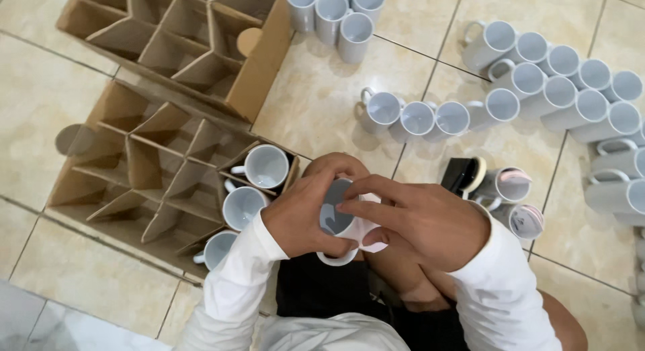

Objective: The person picks up a white mug with a pink graphic, peels off a strip of tape from its surface, and then places the mug into a cardboard box partition.

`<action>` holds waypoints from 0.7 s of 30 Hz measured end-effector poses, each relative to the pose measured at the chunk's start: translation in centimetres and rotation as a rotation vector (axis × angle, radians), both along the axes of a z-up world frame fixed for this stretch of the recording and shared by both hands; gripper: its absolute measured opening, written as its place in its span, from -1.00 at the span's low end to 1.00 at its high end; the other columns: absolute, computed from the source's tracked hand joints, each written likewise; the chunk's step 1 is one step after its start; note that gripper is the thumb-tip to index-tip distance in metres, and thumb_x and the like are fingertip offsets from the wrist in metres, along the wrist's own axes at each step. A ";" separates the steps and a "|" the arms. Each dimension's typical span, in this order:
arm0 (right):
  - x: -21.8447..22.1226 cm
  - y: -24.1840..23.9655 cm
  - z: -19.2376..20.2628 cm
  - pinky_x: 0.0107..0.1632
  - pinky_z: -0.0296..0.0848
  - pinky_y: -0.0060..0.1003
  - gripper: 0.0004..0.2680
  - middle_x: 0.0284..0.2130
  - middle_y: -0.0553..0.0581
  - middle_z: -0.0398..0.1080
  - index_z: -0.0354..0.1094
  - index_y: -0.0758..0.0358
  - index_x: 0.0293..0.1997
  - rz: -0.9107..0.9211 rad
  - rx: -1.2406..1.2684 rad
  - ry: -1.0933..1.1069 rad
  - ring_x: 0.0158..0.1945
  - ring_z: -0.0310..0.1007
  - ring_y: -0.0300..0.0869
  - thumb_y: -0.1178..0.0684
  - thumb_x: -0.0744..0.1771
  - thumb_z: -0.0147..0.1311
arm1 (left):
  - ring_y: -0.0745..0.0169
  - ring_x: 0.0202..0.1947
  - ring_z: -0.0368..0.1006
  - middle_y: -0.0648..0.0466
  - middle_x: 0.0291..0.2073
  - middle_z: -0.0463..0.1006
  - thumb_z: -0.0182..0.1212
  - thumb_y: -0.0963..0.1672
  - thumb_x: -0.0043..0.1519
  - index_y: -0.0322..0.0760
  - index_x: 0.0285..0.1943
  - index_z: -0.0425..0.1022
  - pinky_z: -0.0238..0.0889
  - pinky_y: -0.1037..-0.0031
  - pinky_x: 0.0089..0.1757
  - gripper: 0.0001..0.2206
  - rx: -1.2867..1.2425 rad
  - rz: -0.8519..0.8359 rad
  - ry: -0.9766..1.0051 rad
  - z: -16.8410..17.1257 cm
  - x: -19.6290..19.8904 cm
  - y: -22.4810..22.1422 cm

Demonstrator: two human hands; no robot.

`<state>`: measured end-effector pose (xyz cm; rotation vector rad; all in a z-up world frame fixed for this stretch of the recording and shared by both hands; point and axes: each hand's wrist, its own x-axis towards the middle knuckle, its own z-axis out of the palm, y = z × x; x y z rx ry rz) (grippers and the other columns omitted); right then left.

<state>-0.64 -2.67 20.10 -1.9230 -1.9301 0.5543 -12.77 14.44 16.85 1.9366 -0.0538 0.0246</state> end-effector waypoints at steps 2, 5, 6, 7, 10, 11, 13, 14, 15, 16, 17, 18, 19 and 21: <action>-0.4 1.4 -1.2 -0.56 0.40 -0.10 -0.72 0.05 -0.02 0.24 0.24 0.07 0.05 0.071 0.026 -0.083 -0.34 0.45 -0.05 0.11 0.24 0.07 | 0.22 0.01 0.28 0.14 0.00 0.32 0.35 -0.08 -0.26 -0.17 0.09 0.16 0.15 0.50 -0.07 -0.32 0.058 0.063 0.102 -0.5 -1.4 0.8; -1.6 4.0 -2.3 -0.61 0.39 -0.07 -0.67 -0.06 -0.04 0.29 0.29 -0.05 0.02 0.170 0.039 -0.212 -0.38 0.45 -0.01 0.18 0.18 0.08 | 0.20 -0.07 0.35 0.18 -0.02 0.36 0.37 0.01 -0.23 -0.10 0.15 0.09 0.20 0.41 -0.24 -0.26 0.192 0.122 0.274 0.0 -3.0 2.4; -2.0 4.8 -2.5 -0.65 0.38 -0.05 -0.63 -0.13 -0.03 0.30 0.31 -0.12 0.00 0.201 0.033 -0.268 -0.42 0.45 0.04 0.19 0.14 0.10 | 0.19 -0.07 0.37 0.21 -0.04 0.37 0.34 0.04 -0.22 -0.06 0.12 0.10 0.23 0.32 -0.31 -0.29 0.282 0.122 0.334 0.3 -3.5 2.8; -2.3 5.7 -2.3 -0.65 0.38 -0.05 -0.63 -0.13 -0.03 0.30 0.31 -0.12 0.00 0.215 0.036 -0.269 -0.42 0.45 0.04 0.19 0.14 0.10 | 0.19 -0.07 0.37 0.21 -0.04 0.37 0.34 0.04 -0.22 -0.06 0.12 0.10 0.23 0.32 -0.31 -0.29 0.281 0.136 0.335 -0.2 -4.1 3.4; -3.1 7.8 -1.7 -0.33 0.43 -0.10 -0.75 -0.16 0.27 0.26 0.32 0.22 -0.17 0.219 0.273 -0.260 -0.09 0.29 0.18 0.26 0.13 0.13 | 0.08 0.10 0.31 0.06 0.11 0.33 0.35 -0.01 -0.22 -0.20 0.22 0.15 0.23 0.31 -0.09 -0.23 0.344 0.271 0.094 -1.0 -5.5 4.7; -3.3 8.5 -1.6 -0.30 0.39 -0.09 -0.78 -0.04 0.31 0.22 0.28 0.24 -0.15 0.205 0.286 -0.224 -0.19 0.34 0.14 0.26 0.17 0.12 | 0.06 0.05 0.33 0.03 0.07 0.34 0.35 -0.02 -0.20 -0.20 0.22 0.18 0.23 0.32 -0.10 -0.26 0.341 0.388 0.053 -0.8 -5.6 4.9; -3.8 9.8 -1.7 -0.28 0.36 -0.07 -0.80 0.08 0.36 0.18 0.25 0.26 -0.13 0.201 0.302 -0.187 -0.29 0.38 0.10 0.26 0.22 0.10 | 0.04 0.01 0.36 0.01 0.04 0.34 0.36 -0.03 -0.17 -0.20 0.22 0.20 0.24 0.33 -0.10 -0.28 0.338 0.516 0.012 -0.8 -5.9 5.3; -4.1 10.5 -2.0 -0.39 0.33 -0.08 -0.84 -0.01 0.25 0.24 0.27 0.24 -0.17 0.197 0.339 -0.232 -0.38 0.35 0.07 0.28 0.23 0.05 | 0.01 -0.01 0.35 -0.01 0.00 0.34 0.31 -0.05 -0.14 -0.22 0.23 0.18 0.25 0.28 -0.13 -0.30 0.388 0.627 0.003 -1.1 -6.0 5.4; -4.4 11.0 -2.4 -0.50 0.31 -0.10 -0.86 -0.11 0.15 0.29 0.30 0.22 -0.21 0.186 0.375 -0.274 -0.46 0.32 0.03 0.31 0.23 0.00 | -0.02 -0.03 0.34 -0.02 -0.04 0.33 0.27 -0.07 -0.11 -0.24 0.24 0.16 0.27 0.23 -0.15 -0.32 0.438 0.731 -0.005 -1.4 -6.1 5.4; -4.4 11.7 -3.1 -0.50 0.31 -0.10 -0.86 -0.11 0.15 0.29 0.30 0.22 -0.21 0.189 0.376 -0.271 -0.46 0.32 0.03 0.31 0.23 0.00 | -0.02 -0.03 0.34 -0.02 -0.04 0.33 0.27 -0.07 -0.11 -0.24 0.24 0.16 0.27 0.23 -0.15 -0.32 0.438 0.734 -0.002 -1.5 -6.3 5.5; -4.3 12.3 -3.7 -0.46 0.36 -0.14 -0.88 -0.16 0.14 0.30 0.33 0.21 -0.19 0.231 0.332 -0.277 -0.46 0.36 0.00 0.24 0.26 -0.04 | -0.09 -0.07 0.36 -0.03 -0.09 0.33 0.29 -0.11 -0.17 -0.22 0.28 0.14 0.31 0.16 -0.15 -0.26 0.511 0.793 0.016 -1.6 -6.4 5.6; -4.2 13.0 -4.3 -0.42 0.40 -0.19 -0.87 -0.21 0.12 0.30 0.37 0.20 -0.16 0.273 0.289 -0.284 -0.45 0.40 -0.04 0.18 0.29 -0.08 | -0.16 -0.12 0.38 -0.04 -0.14 0.32 0.31 -0.15 -0.23 -0.20 0.31 0.12 0.35 0.09 -0.15 -0.19 0.584 0.850 0.034 -1.7 -6.5 5.6; -4.5 13.7 -4.9 -0.42 0.40 -0.19 -0.87 -0.21 0.12 0.30 0.37 0.20 -0.16 0.276 0.288 -0.287 -0.45 0.40 -0.04 0.18 0.29 -0.08 | -0.16 -0.12 0.38 -0.04 -0.14 0.32 0.31 -0.15 -0.23 -0.20 0.31 0.12 0.35 0.09 -0.15 -0.19 0.582 0.854 0.032 -2.4 -6.8 5.9; -5.0 15.2 -6.1 -0.50 0.38 -0.17 -0.92 -0.35 0.00 0.29 0.34 0.08 -0.25 0.143 0.072 -0.321 -0.53 0.39 -0.04 0.05 0.28 -0.06 | -0.21 -0.10 0.34 -0.06 -0.10 0.31 0.16 -0.10 -0.24 -0.23 0.36 0.05 0.33 0.01 -0.13 -0.17 0.532 0.866 -0.002 -3.6 -7.2 6.7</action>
